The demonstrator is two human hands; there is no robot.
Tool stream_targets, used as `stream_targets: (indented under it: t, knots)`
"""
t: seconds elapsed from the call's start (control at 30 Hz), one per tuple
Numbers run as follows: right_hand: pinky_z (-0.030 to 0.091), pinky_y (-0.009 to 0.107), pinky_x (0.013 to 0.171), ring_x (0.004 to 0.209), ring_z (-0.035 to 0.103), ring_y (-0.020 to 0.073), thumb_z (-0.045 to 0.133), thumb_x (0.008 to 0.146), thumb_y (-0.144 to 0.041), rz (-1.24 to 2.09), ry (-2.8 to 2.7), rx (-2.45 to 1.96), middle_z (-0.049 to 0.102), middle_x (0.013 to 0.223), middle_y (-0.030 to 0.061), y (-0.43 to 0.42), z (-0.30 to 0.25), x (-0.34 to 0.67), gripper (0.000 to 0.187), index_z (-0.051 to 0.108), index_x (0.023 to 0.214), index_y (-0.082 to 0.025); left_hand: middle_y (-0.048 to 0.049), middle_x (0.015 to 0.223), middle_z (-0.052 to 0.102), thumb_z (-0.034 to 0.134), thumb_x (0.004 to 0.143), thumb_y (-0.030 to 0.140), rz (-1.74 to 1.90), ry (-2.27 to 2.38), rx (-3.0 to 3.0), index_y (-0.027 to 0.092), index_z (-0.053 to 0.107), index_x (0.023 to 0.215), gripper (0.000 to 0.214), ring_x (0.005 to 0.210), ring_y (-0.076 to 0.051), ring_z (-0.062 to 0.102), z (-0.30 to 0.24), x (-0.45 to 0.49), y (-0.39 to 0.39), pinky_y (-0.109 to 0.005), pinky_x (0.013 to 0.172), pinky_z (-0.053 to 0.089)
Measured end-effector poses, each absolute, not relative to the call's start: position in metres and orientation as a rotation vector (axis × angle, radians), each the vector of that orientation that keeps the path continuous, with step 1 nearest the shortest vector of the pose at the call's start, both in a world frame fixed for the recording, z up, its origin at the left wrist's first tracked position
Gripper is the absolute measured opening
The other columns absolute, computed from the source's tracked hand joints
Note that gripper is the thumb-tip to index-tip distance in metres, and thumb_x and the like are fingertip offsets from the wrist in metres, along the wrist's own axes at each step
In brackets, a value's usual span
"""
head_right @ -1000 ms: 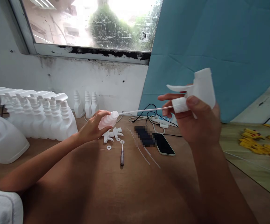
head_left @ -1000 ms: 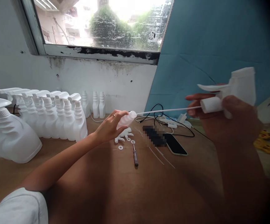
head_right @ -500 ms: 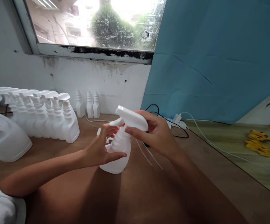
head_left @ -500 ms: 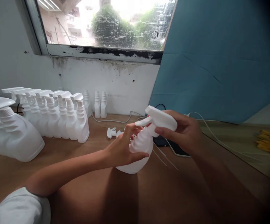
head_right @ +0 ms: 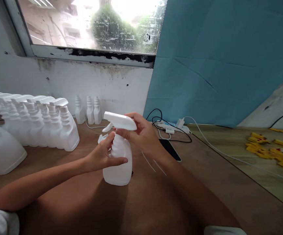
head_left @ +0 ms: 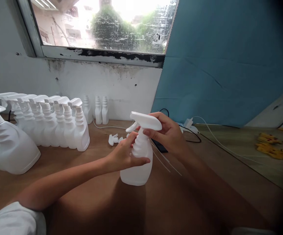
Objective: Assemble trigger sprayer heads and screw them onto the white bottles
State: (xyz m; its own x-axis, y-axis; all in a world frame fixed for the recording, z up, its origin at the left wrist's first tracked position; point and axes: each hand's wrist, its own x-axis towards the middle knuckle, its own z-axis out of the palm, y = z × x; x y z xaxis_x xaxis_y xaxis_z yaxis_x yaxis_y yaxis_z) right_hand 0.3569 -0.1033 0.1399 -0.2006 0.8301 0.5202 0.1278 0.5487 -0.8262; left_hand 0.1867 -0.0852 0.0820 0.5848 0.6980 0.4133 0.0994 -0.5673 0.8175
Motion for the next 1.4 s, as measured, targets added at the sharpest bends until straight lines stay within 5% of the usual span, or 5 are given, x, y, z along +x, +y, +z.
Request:
stream_targets:
  t: [0.2,0.5,0.77,1.07,1.4]
  knots:
    - [0.055,0.029,0.072,0.084,0.063,0.0168,0.074,0.076,-0.03,0.96,-1.69,-0.677,0.065,0.093,0.0033,-0.101,0.137,0.357,0.03,0.062,0.102,-0.023,-0.0071,0.104,0.058,0.073,0.072,0.037,0.949,0.589,2.021,0.021,0.043,0.125,0.063,0.092,-0.022,0.057,0.079,0.189,-0.085,-0.035,0.076,0.05]
    - [0.054,0.032,0.074,0.082,0.064,0.0188,0.061,0.086,-0.036,1.42,-1.599,-0.47,0.067,0.091,0.0094,-0.094,0.103,0.35,0.027,0.064,0.103,-0.015,-0.0091,0.103,0.062,0.065,0.076,0.053,0.936,0.565,2.075,0.019,0.053,0.11,0.049,0.1,-0.025,0.059,0.046,0.192,-0.071,-0.039,0.083,0.051]
    - [0.053,0.03,0.065,0.078,0.064,0.0192,0.06,0.086,-0.039,1.444,-1.495,-0.446,0.065,0.088,0.0095,-0.098,0.092,0.339,0.032,0.06,0.108,-0.015,-0.0023,0.062,0.055,0.037,0.08,0.075,1.185,0.219,2.192,0.015,0.055,0.08,0.063,0.056,-0.013,0.051,0.074,0.16,-0.042,-0.026,0.053,0.043]
    - [0.053,0.033,0.066,0.083,0.064,0.0229,0.062,0.079,-0.04,1.437,-1.501,-0.432,0.064,0.09,0.011,-0.102,0.096,0.336,0.039,0.056,0.109,-0.014,-0.0048,0.099,0.058,0.052,0.091,0.04,1.411,0.361,2.03,0.024,0.045,0.127,0.04,0.082,-0.013,0.061,0.125,0.145,-0.057,-0.023,0.063,0.054]
    - [0.053,0.032,0.063,0.074,0.064,0.018,0.067,0.079,-0.032,1.41,-1.51,-0.441,0.064,0.093,0.0083,-0.099,0.093,0.335,0.029,0.055,0.1,-0.017,-0.0019,0.089,0.064,0.062,0.086,0.025,1.499,0.401,2.097,0.024,0.062,0.109,0.023,0.065,-0.008,0.054,0.125,0.147,-0.077,-0.022,0.059,0.051]
